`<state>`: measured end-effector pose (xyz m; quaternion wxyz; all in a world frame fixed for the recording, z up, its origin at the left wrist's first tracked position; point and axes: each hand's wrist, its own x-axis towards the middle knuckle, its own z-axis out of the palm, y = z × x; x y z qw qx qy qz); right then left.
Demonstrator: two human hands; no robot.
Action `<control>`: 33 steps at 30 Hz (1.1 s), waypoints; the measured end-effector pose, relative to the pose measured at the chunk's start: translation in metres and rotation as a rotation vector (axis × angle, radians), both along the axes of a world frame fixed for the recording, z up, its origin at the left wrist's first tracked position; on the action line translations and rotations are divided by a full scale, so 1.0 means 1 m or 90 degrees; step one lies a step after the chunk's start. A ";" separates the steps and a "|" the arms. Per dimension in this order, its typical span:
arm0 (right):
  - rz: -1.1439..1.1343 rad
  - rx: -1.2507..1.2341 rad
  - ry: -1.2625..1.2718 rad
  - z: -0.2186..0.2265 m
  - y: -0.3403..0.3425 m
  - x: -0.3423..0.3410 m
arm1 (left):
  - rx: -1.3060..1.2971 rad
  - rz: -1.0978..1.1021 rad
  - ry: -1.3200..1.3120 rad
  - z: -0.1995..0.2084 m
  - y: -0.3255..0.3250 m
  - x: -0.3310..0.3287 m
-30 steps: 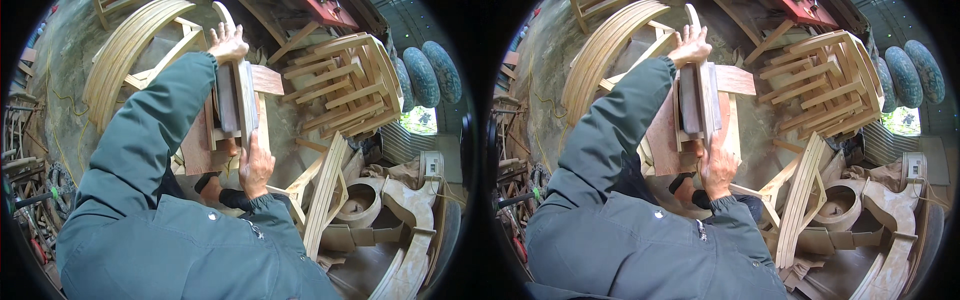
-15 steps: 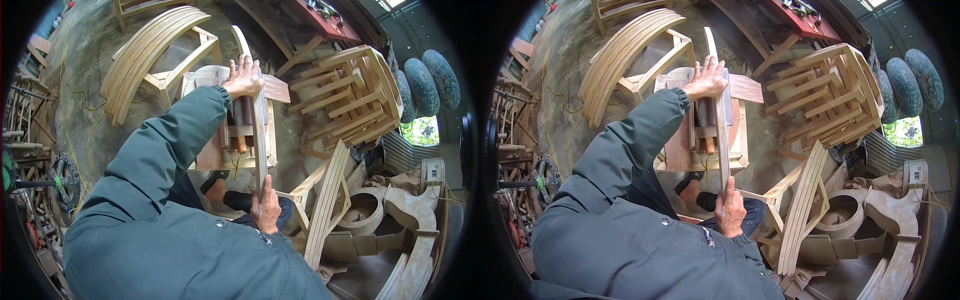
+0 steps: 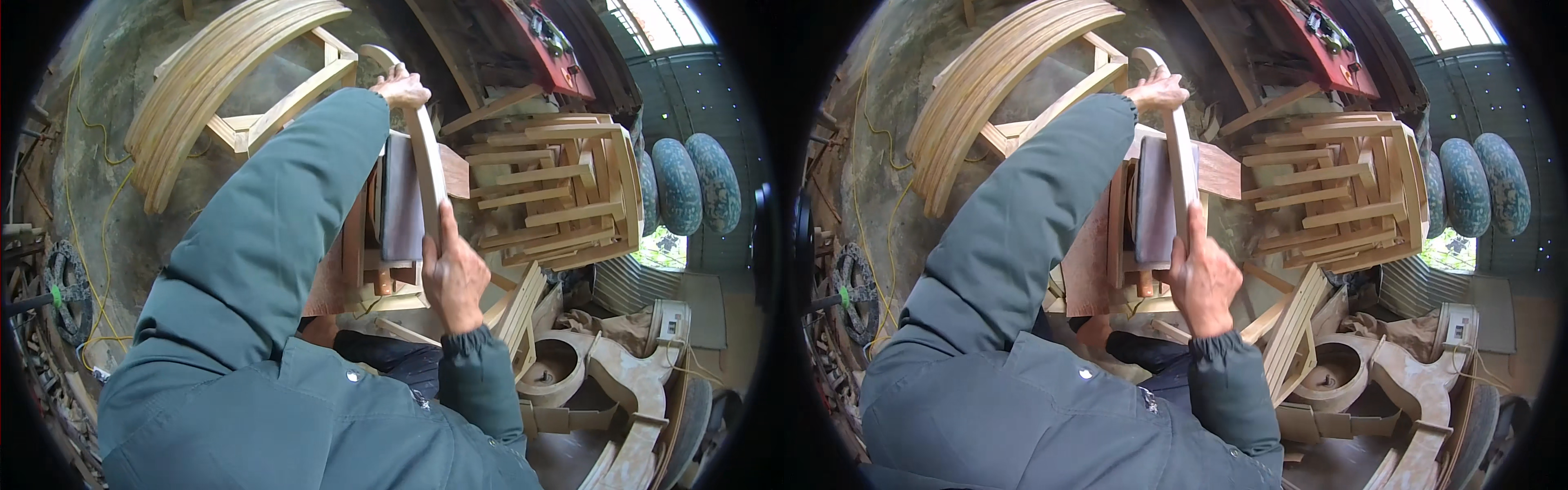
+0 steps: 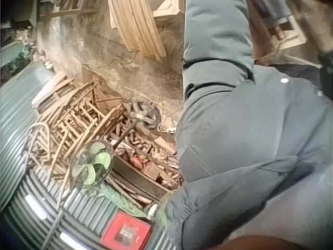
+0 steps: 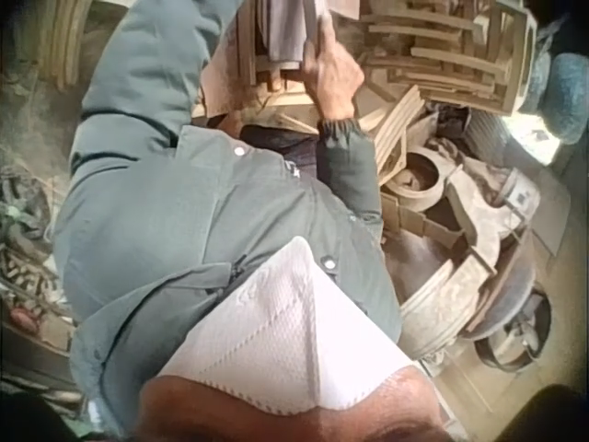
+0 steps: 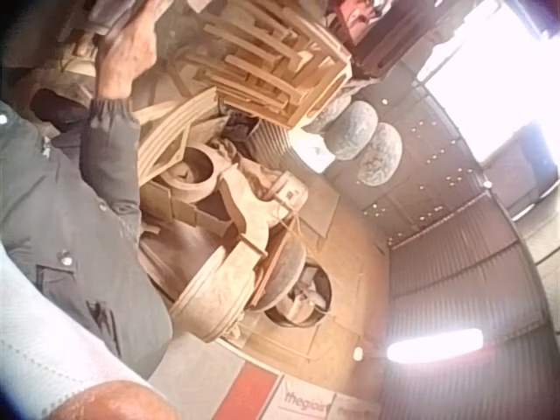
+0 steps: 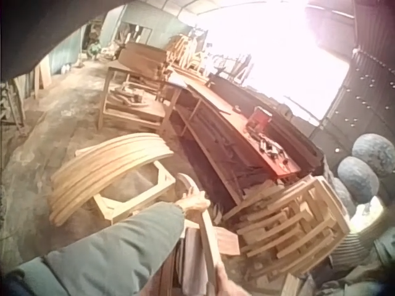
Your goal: Sanding curved wooden furniture components using a fixed manual sanding block in a workshop.
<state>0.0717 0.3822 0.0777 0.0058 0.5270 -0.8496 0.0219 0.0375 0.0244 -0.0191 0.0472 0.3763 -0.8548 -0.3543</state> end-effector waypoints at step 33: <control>-0.078 -0.095 -0.004 0.056 0.450 0.095 | -0.113 -0.047 0.140 0.089 0.346 0.143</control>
